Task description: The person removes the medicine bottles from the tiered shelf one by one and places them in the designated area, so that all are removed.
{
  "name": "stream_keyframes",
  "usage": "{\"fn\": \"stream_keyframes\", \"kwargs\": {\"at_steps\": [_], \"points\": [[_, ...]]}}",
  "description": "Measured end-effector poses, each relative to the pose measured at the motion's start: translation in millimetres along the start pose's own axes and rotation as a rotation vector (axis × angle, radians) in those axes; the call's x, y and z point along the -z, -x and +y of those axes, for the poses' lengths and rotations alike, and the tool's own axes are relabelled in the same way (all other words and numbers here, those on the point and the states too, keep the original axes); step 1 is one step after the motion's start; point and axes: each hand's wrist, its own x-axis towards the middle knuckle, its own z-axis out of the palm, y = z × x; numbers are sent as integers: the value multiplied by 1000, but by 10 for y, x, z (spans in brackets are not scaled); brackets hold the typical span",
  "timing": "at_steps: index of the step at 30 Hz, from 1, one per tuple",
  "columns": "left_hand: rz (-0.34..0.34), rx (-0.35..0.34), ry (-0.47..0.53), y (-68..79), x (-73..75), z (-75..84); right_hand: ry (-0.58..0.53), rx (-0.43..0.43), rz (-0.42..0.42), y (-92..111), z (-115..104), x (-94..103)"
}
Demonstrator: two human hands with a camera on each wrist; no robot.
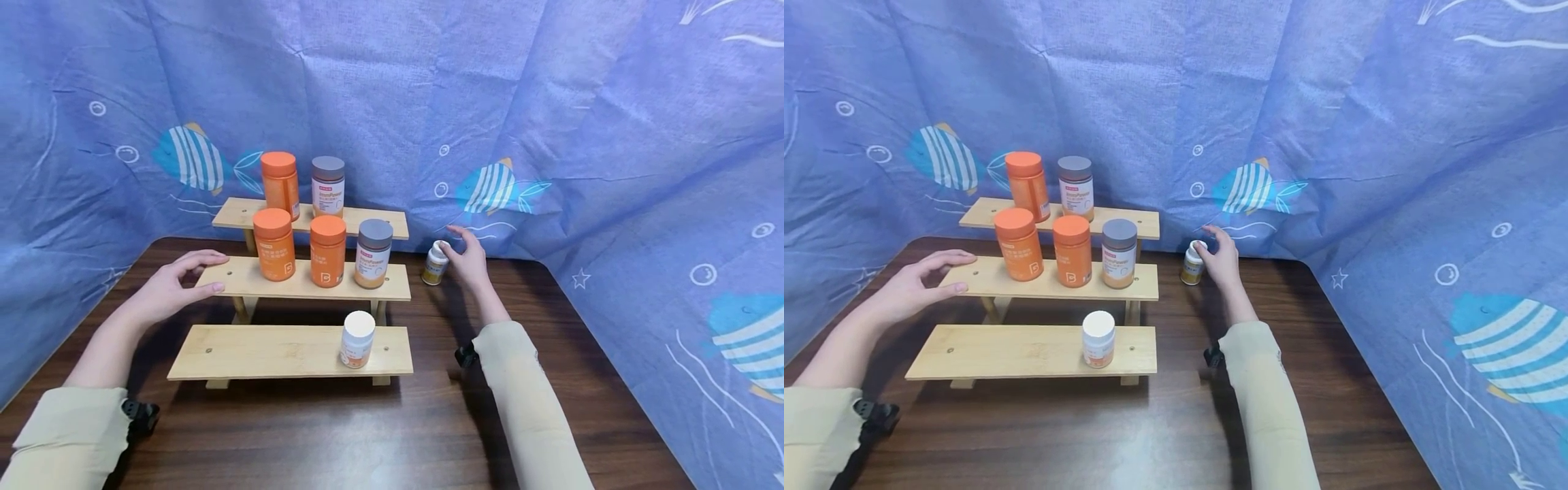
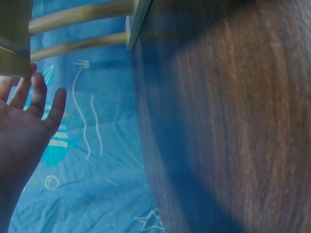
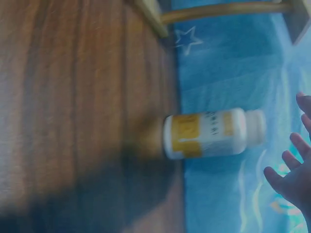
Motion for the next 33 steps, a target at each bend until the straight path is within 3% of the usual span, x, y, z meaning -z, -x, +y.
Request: {"fn": "stream_keyframes", "kwargs": {"at_steps": [12, 23, 33], "points": [[-6, 7, 6, -10, 3, -10, -56, 12, -176, -117, -463, 182], [-16, 9, 0, -6, 6, 21, -107, 41, -232, -242, -898, 325], [-14, 8, 2, 16, 18, 56, -133, 81, -271, -357, -1322, 316]]}}
